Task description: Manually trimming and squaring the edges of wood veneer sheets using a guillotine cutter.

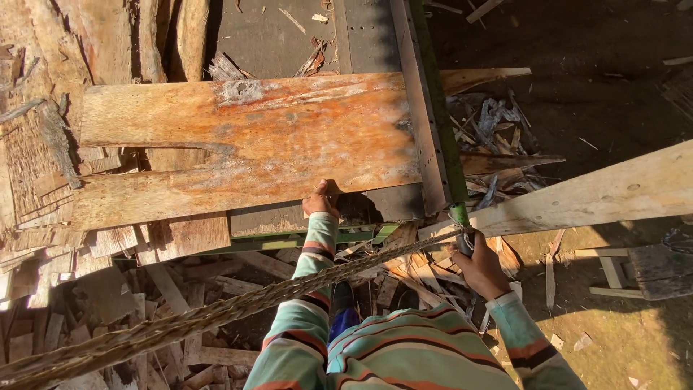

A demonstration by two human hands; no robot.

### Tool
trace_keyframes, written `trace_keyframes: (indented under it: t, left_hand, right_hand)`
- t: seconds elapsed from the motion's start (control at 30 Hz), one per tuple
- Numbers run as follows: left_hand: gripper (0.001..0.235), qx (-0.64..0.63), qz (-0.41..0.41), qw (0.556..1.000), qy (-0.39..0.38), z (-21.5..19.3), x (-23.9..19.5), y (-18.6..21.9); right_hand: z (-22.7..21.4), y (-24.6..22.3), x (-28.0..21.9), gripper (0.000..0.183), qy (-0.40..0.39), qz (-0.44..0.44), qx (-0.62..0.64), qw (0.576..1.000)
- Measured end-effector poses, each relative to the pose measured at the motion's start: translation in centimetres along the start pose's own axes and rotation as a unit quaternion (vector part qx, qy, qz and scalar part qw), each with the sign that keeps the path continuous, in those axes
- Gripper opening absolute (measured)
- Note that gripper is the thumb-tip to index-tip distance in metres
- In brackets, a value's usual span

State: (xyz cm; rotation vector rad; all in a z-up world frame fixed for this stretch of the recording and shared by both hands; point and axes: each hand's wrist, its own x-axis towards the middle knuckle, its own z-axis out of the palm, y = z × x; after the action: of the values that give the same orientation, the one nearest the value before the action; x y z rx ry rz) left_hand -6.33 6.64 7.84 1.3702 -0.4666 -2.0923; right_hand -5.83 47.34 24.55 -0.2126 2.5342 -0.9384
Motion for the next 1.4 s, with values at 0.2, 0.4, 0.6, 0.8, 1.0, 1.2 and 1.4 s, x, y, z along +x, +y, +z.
trace_keyframes:
  t: [0.2,0.4,0.6,0.8,1.0,1.2,1.4]
  left_hand:
    - [0.032,0.004,0.015,0.999,-0.044,-0.9,0.1,0.6]
    - [0.030,-0.013,0.010,0.997,-0.075,-1.5,2.3,-1.5]
    - [0.029,-0.069,0.022,0.997,0.034,-1.4,-0.1,2.5]
    - [0.026,-0.038,0.052,0.997,-0.046,-3.8,3.6,2.1]
    - [0.023,-0.059,0.053,0.996,-0.031,-3.1,0.8,3.0]
    - [0.030,-0.102,0.103,0.987,-0.076,-6.2,5.1,2.4]
    - [0.024,0.059,0.098,0.993,0.024,-5.5,3.0,6.0]
  right_hand:
    - [0.2,-0.1,-0.1,0.066,-0.019,0.038,-0.003,0.999]
    - [-0.1,0.7,0.1,0.068,0.003,0.067,-0.060,0.996]
    - [-0.4,-1.4,0.2,0.067,-0.036,0.145,-0.004,0.989]
    - [-0.6,-2.2,0.1,0.066,-0.037,0.157,-0.003,0.987]
    - [-0.6,-2.1,-0.2,0.058,-0.031,0.124,-0.015,0.992]
    - [-0.6,-2.0,-0.2,0.062,-0.028,0.098,-0.015,0.995]
    - [-0.6,-0.6,-0.1,0.072,-0.019,0.095,-0.060,0.993]
